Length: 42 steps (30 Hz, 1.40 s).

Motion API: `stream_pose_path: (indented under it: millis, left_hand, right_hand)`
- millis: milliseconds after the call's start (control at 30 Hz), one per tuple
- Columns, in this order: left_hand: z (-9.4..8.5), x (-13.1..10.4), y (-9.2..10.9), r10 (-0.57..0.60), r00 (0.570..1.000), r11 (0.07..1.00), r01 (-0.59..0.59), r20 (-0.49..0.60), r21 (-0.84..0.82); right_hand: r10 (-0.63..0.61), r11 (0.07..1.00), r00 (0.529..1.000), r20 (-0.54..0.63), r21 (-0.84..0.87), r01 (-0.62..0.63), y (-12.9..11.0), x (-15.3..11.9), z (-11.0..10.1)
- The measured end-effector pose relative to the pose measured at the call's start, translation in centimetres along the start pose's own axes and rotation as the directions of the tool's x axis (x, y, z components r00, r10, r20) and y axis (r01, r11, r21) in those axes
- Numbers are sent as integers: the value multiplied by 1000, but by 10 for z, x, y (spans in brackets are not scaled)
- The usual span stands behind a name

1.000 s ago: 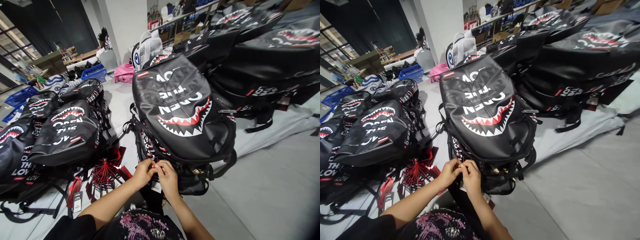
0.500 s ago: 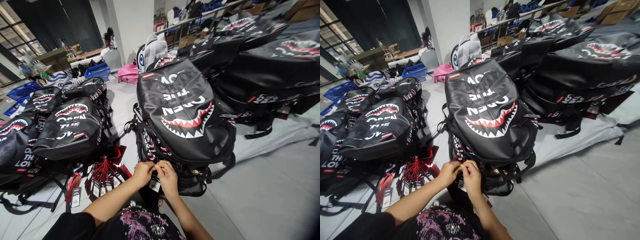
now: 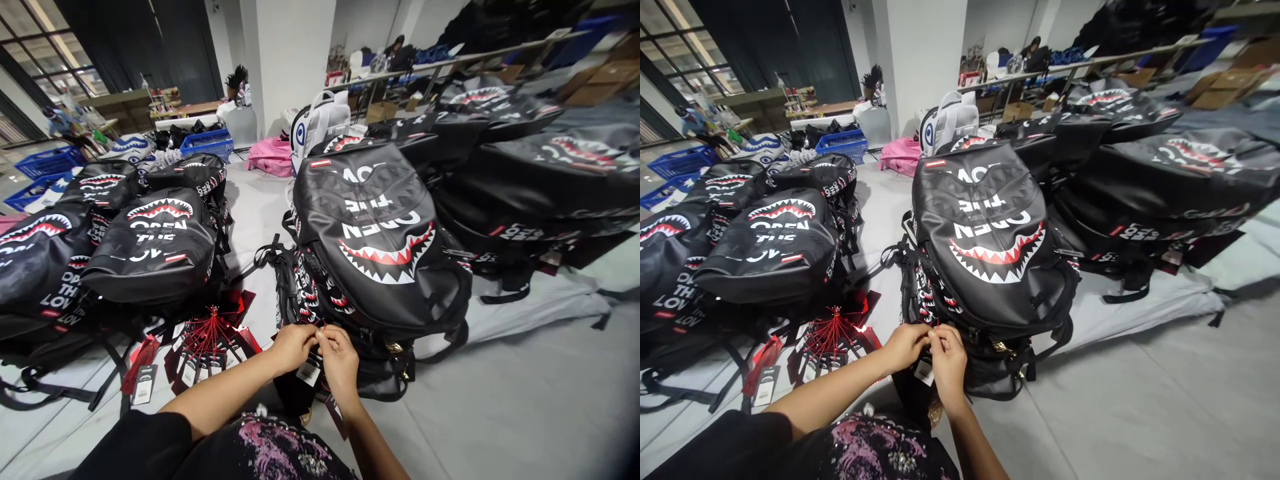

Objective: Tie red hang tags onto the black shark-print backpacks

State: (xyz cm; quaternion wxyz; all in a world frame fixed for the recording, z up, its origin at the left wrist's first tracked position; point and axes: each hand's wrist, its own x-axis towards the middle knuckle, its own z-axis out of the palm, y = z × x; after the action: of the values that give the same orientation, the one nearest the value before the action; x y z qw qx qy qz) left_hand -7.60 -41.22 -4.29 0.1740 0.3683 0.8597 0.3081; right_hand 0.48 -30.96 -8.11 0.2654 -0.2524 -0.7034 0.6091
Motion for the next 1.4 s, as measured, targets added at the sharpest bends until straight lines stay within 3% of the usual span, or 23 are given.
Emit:
stream_pose_path:
  millis: [167,300,433,600,933,1067,1200,1333,1400]
  left_hand:
    - [2,-5,-5,-73,994,997,71,-85,-22]
    - [2,-8,-7,1,1000,998,-2,-12,-69]
    - [4,-9,-10,-10,999,1000,9,-46,-7]
    - [6,-9,-11,32,999,999,-32,-6,3]
    - [6,-12,-18,87,996,996,-86,-38,21]
    - [5,-13,-19,107,994,994,-107,10,-4]
    - [3,-14,-20,101,993,995,-101,-56,-2]
    - [3,-13,-23,131,991,990,-132,-18,-49]
    - [3,-13,-25,133,990,990,-136,-51,-46]
  right_hand:
    - [92,994,996,-12,56,-91,-7,-4,4]
    - [133,989,991,-34,69,-130,-9,-7,5]
    - [182,983,982,-53,37,-181,-7,-8,5]
    - [184,983,980,-81,3,-185,-4,-10,4]
    - [318,948,941,-118,71,-311,-7,-17,9]
    - [314,949,940,-135,64,-308,-8,-18,12]
    - [321,947,935,-152,78,-312,-11,-17,14]
    - [293,956,942,-162,88,-282,-10,-16,17]
    - [283,959,946,-157,76,-275,-8,-15,18]
